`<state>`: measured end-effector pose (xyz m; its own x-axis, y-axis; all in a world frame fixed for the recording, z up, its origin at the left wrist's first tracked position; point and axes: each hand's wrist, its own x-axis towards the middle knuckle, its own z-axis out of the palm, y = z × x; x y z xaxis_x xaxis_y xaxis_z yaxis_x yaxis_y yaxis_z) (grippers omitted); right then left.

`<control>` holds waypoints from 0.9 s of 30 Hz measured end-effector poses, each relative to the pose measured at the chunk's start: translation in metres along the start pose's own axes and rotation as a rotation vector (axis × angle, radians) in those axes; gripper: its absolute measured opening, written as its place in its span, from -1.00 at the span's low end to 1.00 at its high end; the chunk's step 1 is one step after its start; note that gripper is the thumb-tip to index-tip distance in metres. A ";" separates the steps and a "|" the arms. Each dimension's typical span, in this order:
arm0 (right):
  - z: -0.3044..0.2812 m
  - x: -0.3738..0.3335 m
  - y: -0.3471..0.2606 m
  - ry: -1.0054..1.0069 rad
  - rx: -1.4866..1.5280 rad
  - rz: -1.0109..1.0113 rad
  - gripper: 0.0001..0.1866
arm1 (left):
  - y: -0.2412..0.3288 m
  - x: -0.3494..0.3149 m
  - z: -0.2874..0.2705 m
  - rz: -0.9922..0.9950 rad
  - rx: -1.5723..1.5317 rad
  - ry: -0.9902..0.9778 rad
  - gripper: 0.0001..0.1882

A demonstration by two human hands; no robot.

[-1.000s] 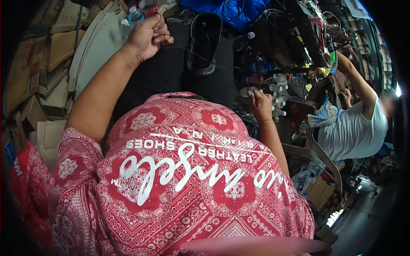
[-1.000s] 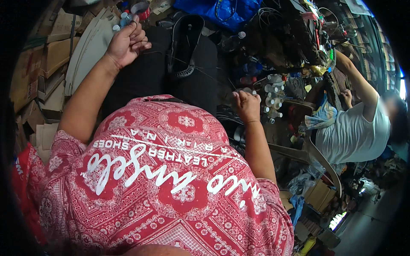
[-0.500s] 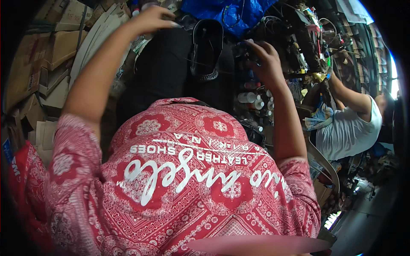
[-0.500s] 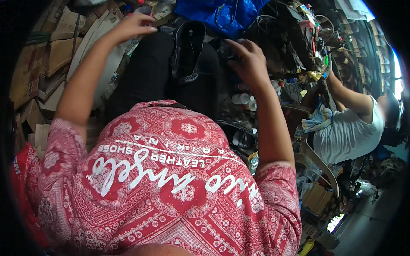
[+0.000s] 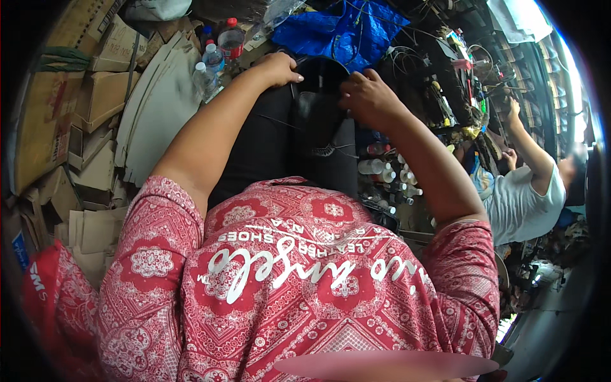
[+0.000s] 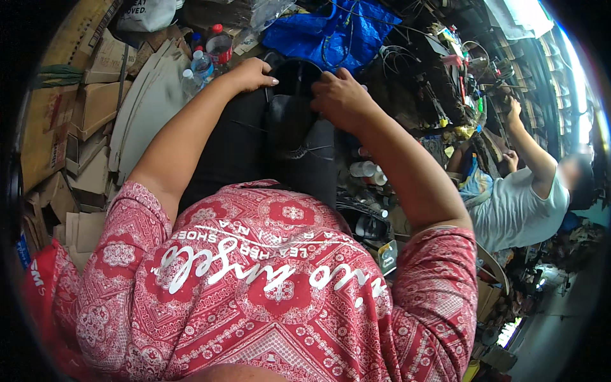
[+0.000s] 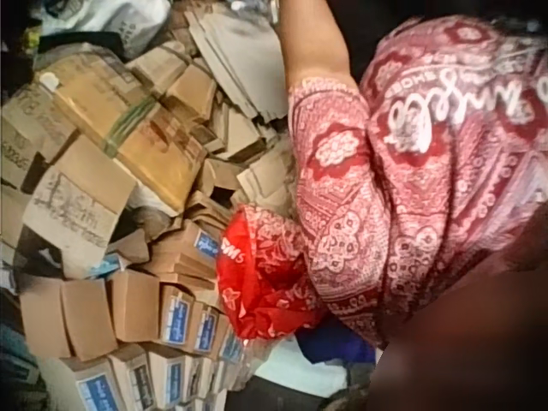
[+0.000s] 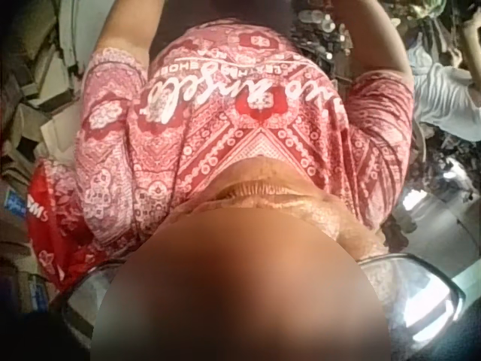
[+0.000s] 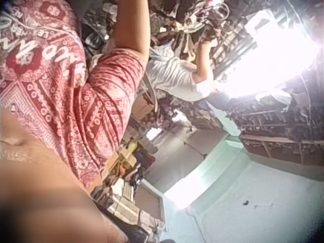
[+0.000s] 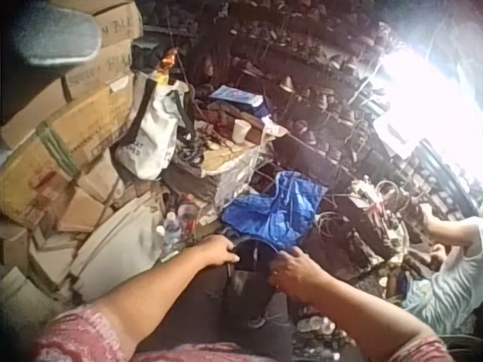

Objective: The person hand-sews the edge of a black leather shoe with a needle and thread.

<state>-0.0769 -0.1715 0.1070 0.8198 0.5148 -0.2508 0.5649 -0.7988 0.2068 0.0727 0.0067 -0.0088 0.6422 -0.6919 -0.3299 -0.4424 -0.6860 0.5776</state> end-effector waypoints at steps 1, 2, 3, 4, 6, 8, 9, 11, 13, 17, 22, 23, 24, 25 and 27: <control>-0.002 -0.005 -0.001 -0.046 -0.007 0.004 -0.88 | -0.002 -0.002 0.000 -0.010 -0.129 0.009 -0.62; -0.003 -0.009 -0.003 -0.092 -0.014 0.007 -0.91 | -0.003 -0.003 -0.001 -0.021 -0.258 0.019 -0.64; -0.003 -0.014 -0.007 -0.090 -0.006 0.006 -0.91 | -0.005 -0.001 0.004 -0.026 -0.255 0.014 -0.64; -0.001 -0.018 -0.011 -0.101 -0.001 0.028 -0.85 | -0.007 -0.001 0.010 0.020 -0.223 0.078 -0.65; 0.003 -0.023 -0.023 -0.107 0.009 0.058 -0.79 | -0.005 0.000 0.009 0.070 -0.182 0.136 -0.66; 0.013 -0.022 -0.031 -0.301 0.462 0.425 -0.64 | 0.008 -0.005 -0.005 -0.048 0.000 0.013 -0.60; 0.030 -0.022 -0.030 -0.221 0.746 0.507 -0.49 | 0.010 -0.007 -0.014 -0.079 0.028 -0.004 -0.59; 0.052 -0.051 -0.034 -0.236 1.173 0.606 -0.48 | 0.030 -0.016 0.000 -0.097 0.025 -0.002 -0.57; 0.046 -0.048 -0.044 -0.128 1.826 0.733 -0.43 | 0.031 -0.017 -0.003 -0.106 0.054 0.013 -0.55; 0.057 -0.043 -0.045 -0.191 1.814 0.754 -0.47 | 0.030 -0.014 -0.007 -0.111 0.106 -0.016 -0.51; 0.070 -0.044 -0.062 -0.078 1.518 0.816 -0.46 | 0.034 -0.025 0.002 -0.098 0.171 0.020 -0.51; 0.073 -0.044 -0.062 -0.107 1.432 0.795 -0.40 | 0.040 -0.031 0.004 0.009 0.224 0.174 -0.52; 0.070 -0.044 -0.063 -0.094 1.429 0.787 -0.40 | 0.044 -0.039 0.004 0.111 0.277 0.333 -0.52; 0.067 -0.044 -0.069 -0.053 1.457 0.795 -0.39 | 0.042 -0.043 0.011 0.310 0.271 0.456 -0.56; 0.072 -0.046 -0.075 0.040 1.485 0.823 -0.36 | 0.045 -0.056 0.024 0.458 0.075 0.478 -0.71</control>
<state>-0.1635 -0.1580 0.0346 0.8441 -0.1659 -0.5098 -0.5294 -0.4079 -0.7438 0.0015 0.0094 0.0175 0.5782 -0.7530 0.3141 -0.7678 -0.3721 0.5216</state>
